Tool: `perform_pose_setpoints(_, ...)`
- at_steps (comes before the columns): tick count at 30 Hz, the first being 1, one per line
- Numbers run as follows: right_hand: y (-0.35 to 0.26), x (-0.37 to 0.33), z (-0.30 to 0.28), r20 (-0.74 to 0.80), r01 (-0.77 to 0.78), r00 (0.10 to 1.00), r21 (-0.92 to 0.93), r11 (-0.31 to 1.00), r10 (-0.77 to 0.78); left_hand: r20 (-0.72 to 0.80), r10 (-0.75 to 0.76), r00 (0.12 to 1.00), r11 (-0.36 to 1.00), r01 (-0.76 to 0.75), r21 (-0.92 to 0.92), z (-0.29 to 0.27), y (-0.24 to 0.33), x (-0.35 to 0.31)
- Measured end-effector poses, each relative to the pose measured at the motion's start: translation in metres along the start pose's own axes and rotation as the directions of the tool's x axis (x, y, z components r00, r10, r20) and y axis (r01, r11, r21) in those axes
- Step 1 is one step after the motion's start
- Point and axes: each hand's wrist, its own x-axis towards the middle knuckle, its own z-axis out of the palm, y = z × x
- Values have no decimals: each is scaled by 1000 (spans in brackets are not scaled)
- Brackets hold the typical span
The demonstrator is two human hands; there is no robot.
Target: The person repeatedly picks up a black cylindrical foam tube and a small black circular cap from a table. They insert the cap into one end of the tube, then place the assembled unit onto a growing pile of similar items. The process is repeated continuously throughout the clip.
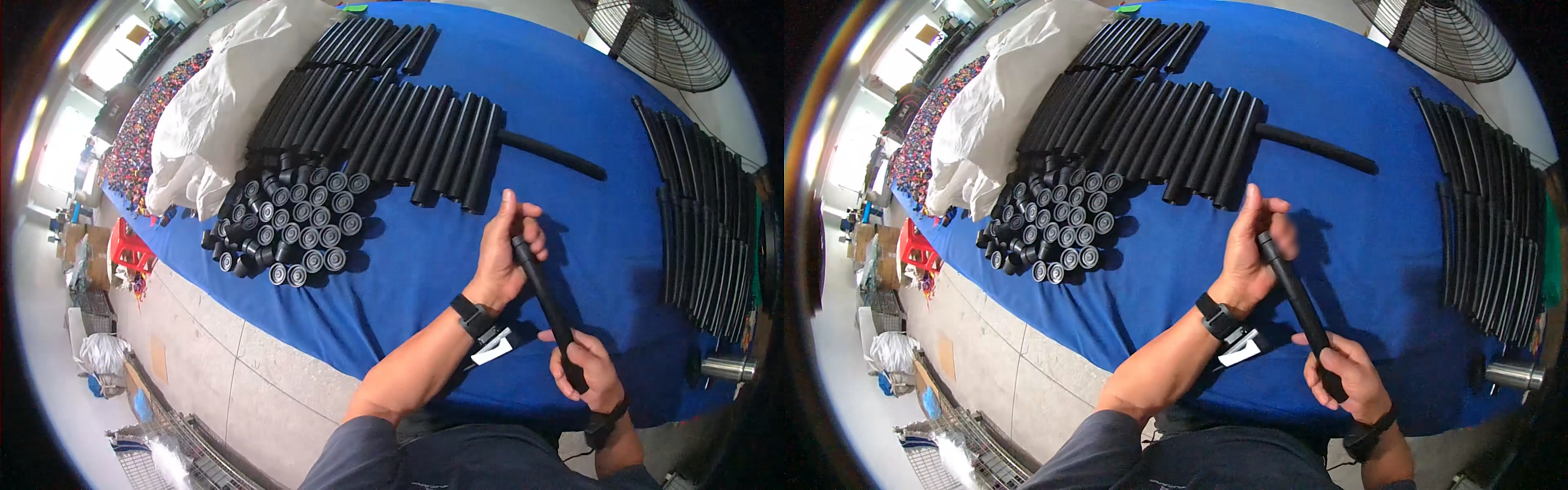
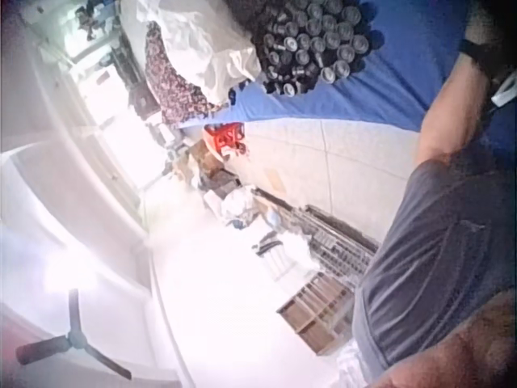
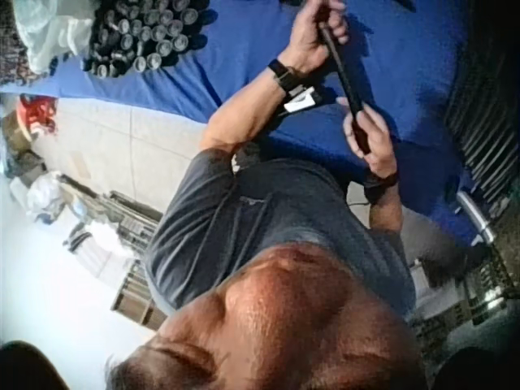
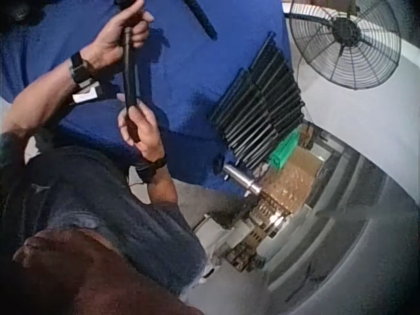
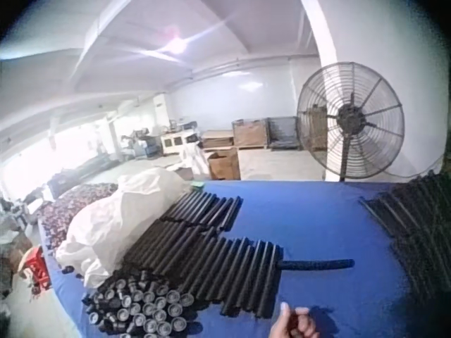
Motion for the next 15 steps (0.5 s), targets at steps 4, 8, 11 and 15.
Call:
perform_pose_setpoints(4,10,5,2,-209,129,917,-651,748,-340,32,216,976,801,-196,565,10,-5,1)
perform_pose_setpoints(8,5,1,-2,-217,283,873,-505,815,-437,125,177,976,627,-210,750,5,2,4)
perform_pose_setpoints(11,0,-3,3,-68,234,971,109,966,-227,130,105,986,737,-164,655,4,1,5)
perform_pose_setpoints(15,-1,-4,-2,-213,70,965,-354,933,-153,126,101,987,680,-161,716,3,1,6)
